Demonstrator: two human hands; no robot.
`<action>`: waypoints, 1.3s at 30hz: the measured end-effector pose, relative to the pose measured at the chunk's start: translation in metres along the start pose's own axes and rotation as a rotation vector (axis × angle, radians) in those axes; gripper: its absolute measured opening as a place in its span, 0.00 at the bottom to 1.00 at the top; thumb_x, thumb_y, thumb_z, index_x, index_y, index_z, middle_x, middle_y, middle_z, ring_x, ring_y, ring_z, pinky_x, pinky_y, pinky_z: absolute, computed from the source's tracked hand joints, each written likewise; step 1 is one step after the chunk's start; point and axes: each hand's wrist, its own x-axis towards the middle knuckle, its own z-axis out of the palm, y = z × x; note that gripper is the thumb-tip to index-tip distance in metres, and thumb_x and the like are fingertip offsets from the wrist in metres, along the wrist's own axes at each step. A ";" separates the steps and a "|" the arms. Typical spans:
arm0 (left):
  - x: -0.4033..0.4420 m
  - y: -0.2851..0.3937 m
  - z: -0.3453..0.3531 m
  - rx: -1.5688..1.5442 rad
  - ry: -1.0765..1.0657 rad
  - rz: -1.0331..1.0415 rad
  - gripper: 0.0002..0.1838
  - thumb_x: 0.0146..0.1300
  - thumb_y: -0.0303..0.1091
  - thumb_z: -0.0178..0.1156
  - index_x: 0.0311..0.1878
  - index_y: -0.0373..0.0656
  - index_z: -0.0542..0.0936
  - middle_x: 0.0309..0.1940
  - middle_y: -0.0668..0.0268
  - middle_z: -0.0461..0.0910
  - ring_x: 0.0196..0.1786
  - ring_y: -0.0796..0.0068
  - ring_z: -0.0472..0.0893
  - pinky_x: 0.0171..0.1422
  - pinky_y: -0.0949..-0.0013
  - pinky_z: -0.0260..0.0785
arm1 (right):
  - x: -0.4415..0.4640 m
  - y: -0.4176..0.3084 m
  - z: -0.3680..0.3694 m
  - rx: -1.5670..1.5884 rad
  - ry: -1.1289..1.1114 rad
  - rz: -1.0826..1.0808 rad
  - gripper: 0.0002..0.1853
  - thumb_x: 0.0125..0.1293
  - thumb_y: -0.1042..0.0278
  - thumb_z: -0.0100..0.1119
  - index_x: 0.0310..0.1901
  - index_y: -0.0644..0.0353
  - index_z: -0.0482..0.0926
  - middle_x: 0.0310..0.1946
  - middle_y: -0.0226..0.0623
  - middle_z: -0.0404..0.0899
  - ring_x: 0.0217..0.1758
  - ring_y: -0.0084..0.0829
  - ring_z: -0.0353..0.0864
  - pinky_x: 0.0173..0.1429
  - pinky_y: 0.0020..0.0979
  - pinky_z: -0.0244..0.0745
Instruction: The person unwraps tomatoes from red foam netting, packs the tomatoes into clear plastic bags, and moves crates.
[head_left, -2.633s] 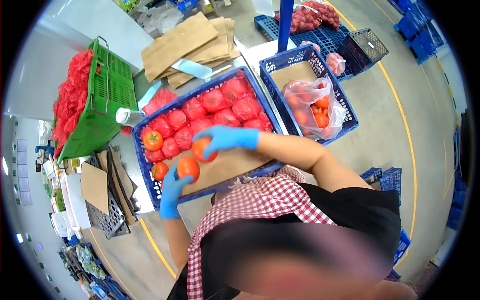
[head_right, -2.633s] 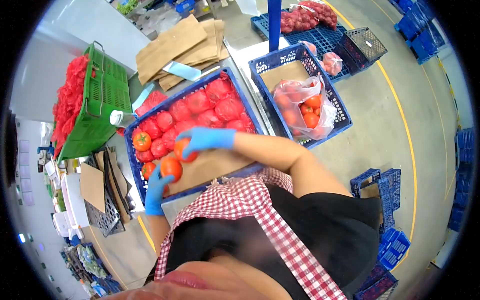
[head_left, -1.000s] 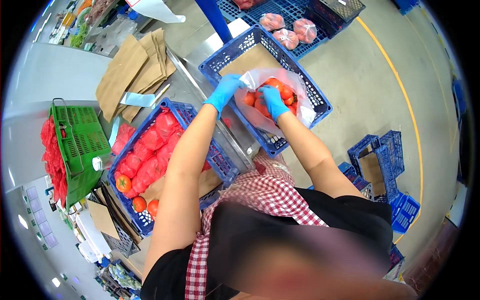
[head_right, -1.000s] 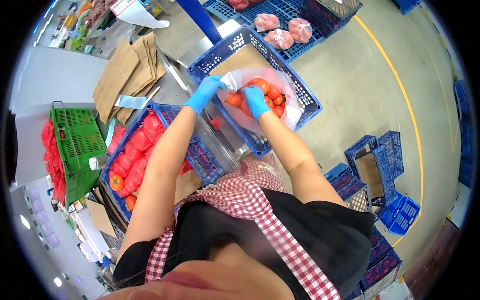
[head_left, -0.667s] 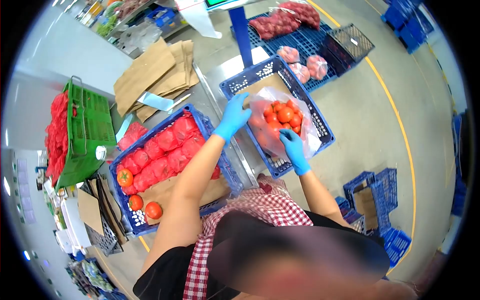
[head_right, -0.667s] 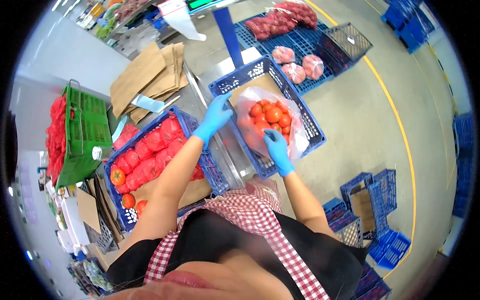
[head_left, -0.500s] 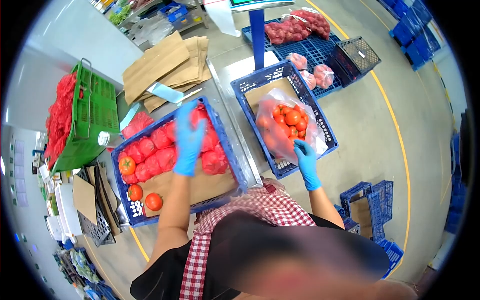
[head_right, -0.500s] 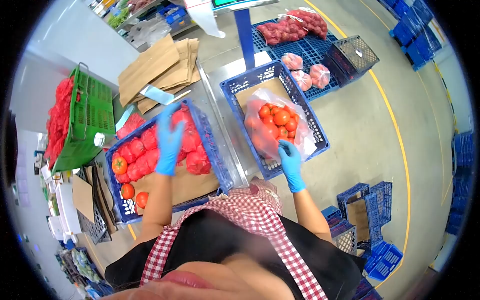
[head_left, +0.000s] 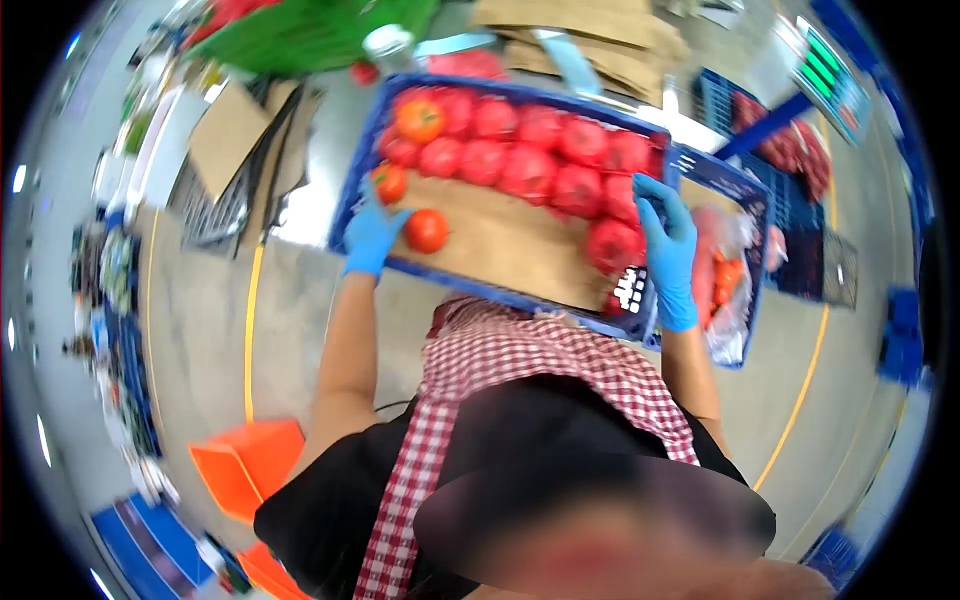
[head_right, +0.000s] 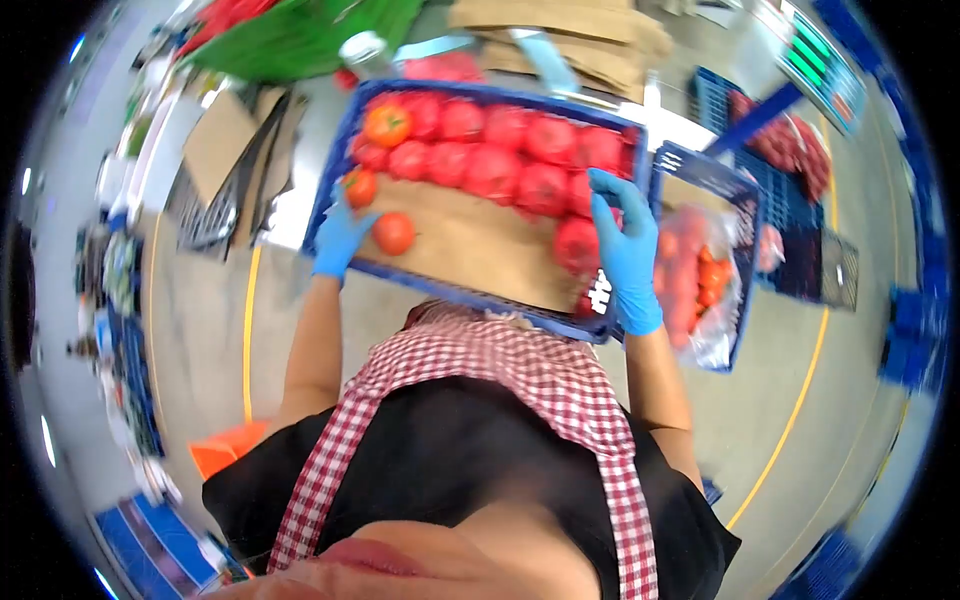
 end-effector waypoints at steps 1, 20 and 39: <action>0.008 -0.017 0.012 -0.103 0.069 0.023 0.51 0.52 0.56 0.64 0.72 0.47 0.47 0.46 0.45 0.78 0.45 0.43 0.79 0.47 0.51 0.72 | 0.004 -0.011 0.029 -0.026 -0.133 -0.053 0.14 0.61 0.77 0.55 0.50 0.63 0.78 0.44 0.34 0.79 0.45 0.24 0.78 0.52 0.26 0.72; 0.015 0.011 -0.011 -0.654 0.009 -0.017 0.30 0.55 0.54 0.62 0.54 0.42 0.76 0.44 0.51 0.80 0.47 0.53 0.79 0.52 0.59 0.69 | 0.026 0.020 0.129 1.001 -0.886 0.982 0.34 0.63 0.40 0.51 0.61 0.60 0.65 0.52 0.50 0.75 0.48 0.43 0.80 0.45 0.37 0.80; -0.021 0.111 0.010 -1.625 -0.462 0.062 0.36 0.58 0.40 0.63 0.66 0.37 0.59 0.61 0.52 0.66 0.59 0.54 0.72 0.64 0.58 0.67 | -0.029 0.020 -0.086 1.219 -0.498 0.419 0.41 0.47 0.76 0.60 0.67 0.58 0.58 0.63 0.40 0.64 0.67 0.37 0.63 0.67 0.40 0.61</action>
